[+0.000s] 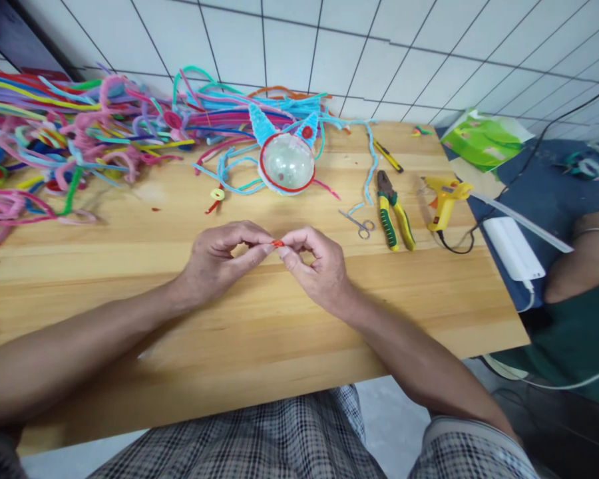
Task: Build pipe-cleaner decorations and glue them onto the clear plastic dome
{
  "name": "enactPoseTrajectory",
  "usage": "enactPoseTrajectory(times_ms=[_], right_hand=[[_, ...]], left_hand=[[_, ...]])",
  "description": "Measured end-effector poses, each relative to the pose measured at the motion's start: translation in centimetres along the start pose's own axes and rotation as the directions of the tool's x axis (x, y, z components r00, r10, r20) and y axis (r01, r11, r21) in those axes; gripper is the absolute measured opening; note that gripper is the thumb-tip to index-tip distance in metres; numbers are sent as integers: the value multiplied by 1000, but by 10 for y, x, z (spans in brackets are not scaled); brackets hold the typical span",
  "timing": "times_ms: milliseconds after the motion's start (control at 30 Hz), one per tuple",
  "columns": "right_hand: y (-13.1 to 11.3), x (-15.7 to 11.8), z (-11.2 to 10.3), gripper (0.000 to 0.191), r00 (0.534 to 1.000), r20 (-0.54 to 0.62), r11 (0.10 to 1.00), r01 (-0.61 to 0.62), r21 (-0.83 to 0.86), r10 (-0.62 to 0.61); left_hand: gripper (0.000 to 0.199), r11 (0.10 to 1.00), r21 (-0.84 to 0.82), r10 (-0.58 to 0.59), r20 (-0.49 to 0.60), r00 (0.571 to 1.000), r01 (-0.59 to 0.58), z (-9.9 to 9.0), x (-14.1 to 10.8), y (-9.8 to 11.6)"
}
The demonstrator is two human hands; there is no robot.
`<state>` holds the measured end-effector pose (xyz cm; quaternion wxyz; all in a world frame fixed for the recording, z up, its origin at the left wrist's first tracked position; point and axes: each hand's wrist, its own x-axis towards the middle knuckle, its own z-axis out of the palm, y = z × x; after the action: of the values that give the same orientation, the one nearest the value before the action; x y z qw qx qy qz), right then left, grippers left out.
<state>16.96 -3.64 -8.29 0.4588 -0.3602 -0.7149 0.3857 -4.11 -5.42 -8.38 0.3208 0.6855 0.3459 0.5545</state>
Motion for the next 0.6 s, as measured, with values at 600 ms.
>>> enactPoseTrajectory(times_ms=[600], right_hand=[[-5,0,1,4,1000,-4,999,-23,-44,23]], left_hand=[[9,989,-7,-146,23,989,146,1,-1,3]])
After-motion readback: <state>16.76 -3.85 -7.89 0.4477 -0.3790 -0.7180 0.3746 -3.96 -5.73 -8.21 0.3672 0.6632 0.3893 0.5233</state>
